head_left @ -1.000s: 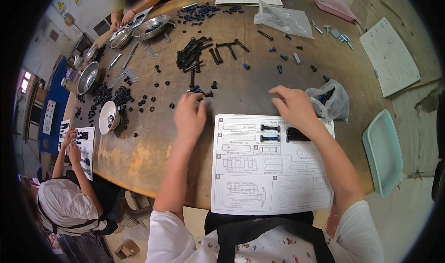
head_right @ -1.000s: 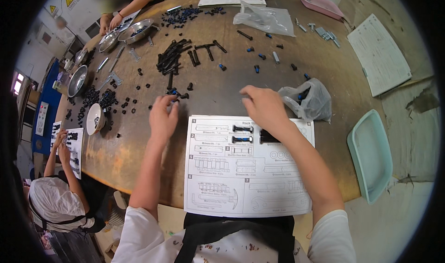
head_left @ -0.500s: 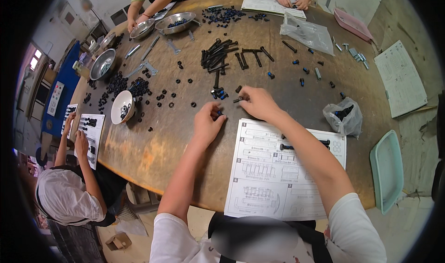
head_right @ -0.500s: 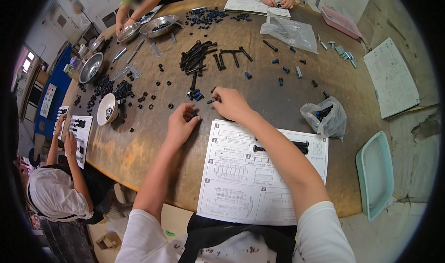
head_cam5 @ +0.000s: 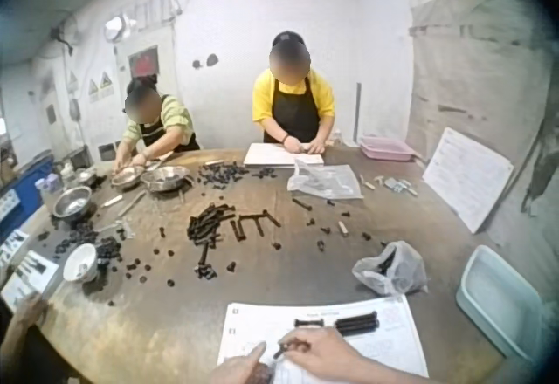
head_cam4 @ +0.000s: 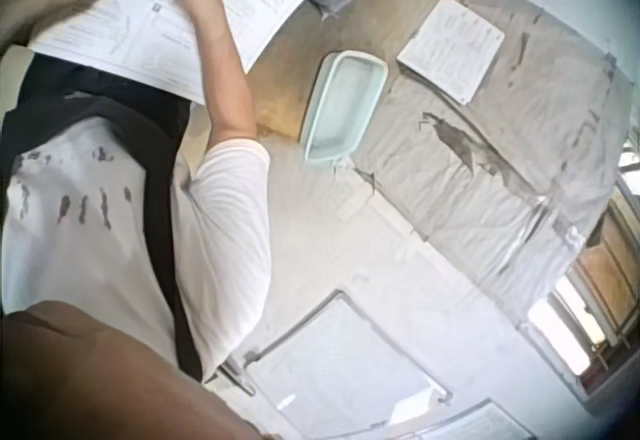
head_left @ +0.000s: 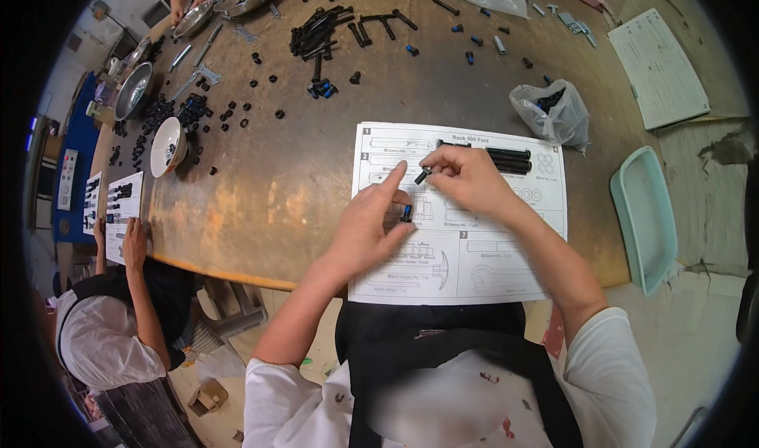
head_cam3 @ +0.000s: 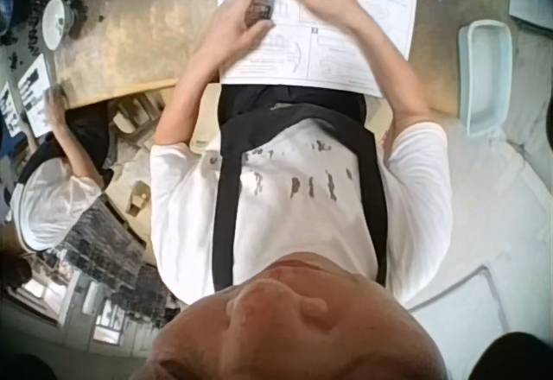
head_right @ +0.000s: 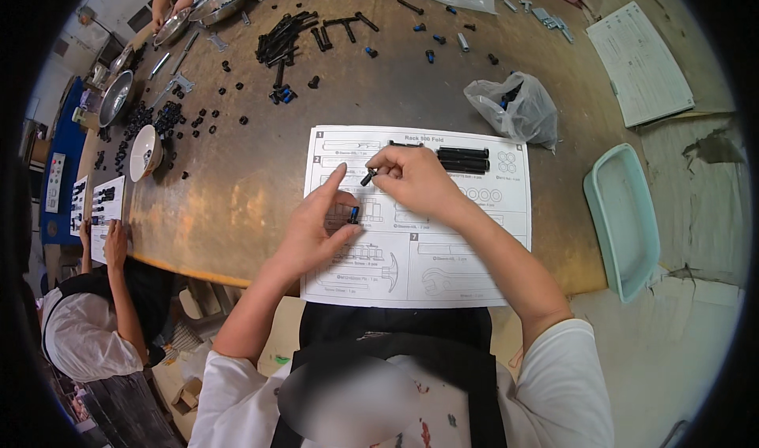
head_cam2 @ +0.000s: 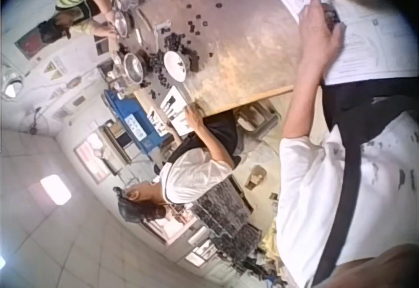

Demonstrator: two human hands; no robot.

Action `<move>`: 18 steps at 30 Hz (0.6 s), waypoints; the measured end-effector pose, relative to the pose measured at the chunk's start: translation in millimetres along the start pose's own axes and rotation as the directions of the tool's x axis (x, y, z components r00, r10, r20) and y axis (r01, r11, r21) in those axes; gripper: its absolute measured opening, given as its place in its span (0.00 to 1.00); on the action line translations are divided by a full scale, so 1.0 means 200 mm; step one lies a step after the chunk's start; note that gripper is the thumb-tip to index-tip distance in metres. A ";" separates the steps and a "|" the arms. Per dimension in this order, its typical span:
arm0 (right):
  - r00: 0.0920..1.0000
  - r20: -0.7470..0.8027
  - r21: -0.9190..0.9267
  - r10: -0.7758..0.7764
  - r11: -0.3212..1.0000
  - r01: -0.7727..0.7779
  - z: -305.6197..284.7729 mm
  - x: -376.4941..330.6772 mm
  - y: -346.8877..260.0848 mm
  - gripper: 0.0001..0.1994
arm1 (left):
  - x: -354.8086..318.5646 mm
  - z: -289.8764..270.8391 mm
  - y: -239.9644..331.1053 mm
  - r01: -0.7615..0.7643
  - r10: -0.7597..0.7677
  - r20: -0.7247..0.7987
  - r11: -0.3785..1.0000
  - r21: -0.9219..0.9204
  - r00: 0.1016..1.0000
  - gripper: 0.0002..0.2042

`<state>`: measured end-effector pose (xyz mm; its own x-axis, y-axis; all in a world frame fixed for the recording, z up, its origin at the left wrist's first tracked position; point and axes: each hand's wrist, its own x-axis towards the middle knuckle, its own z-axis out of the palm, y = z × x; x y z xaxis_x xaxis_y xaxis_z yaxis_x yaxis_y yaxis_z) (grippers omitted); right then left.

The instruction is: The person assembles small mechanical parts on a table using an instruction sheet. They pick up bolts, nuts, and cylindrical components, then place them in sequence on the paper while occasionally using a wrench to tighten connections.

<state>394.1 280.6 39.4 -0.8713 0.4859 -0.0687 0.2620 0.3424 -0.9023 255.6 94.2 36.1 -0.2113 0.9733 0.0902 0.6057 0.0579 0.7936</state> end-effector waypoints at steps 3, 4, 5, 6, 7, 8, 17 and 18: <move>0.998 -0.026 -0.039 -0.064 0.997 0.063 0.04 -0.05 0.00 0.11 | -0.01 0.07 -0.03 -0.081 0.083 -0.009 0.992 0.099 0.997 0.45; 0.995 -0.041 -0.058 -0.089 0.995 0.087 0.06 -0.06 0.00 0.10 | -0.01 0.08 -0.03 -0.097 0.099 -0.015 0.988 0.116 0.995 0.45; 0.995 -0.049 -0.076 -0.088 0.994 0.084 0.07 -0.06 0.01 0.10 | -0.01 0.08 -0.03 -0.105 0.114 -0.055 0.983 0.148 0.992 0.45; 0.995 -0.025 -0.083 -0.093 0.992 0.090 0.07 -0.06 -0.01 0.10 | -0.01 0.08 -0.03 -0.110 0.129 -0.096 0.977 0.181 0.987 0.46; 0.995 0.002 -0.089 -0.101 0.991 0.101 0.08 -0.05 -0.03 0.10 | -0.02 0.08 -0.04 -0.112 0.144 -0.140 0.970 0.215 0.980 0.46; 0.993 0.030 -0.095 -0.110 0.989 0.113 0.08 -0.04 -0.05 0.10 | -0.03 0.08 -0.04 -0.074 0.108 -0.155 0.976 0.206 0.982 0.46; 0.971 0.211 -0.389 -0.114 0.902 0.190 0.01 0.14 -0.19 0.13 | 0.05 -0.04 -0.19 0.054 -0.056 -0.253 0.998 -0.012 0.966 0.35; 0.976 0.171 -0.384 -0.137 0.902 0.195 -0.02 0.21 -0.20 0.13 | 0.09 -0.10 -0.29 0.140 -0.179 -0.299 0.979 -0.149 0.937 0.29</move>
<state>347.8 290.0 74.6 -0.9572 0.2891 -0.0159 0.2263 0.7127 -0.6640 201.5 104.9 3.8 -0.5359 0.8354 0.1219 0.4489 0.1597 0.8792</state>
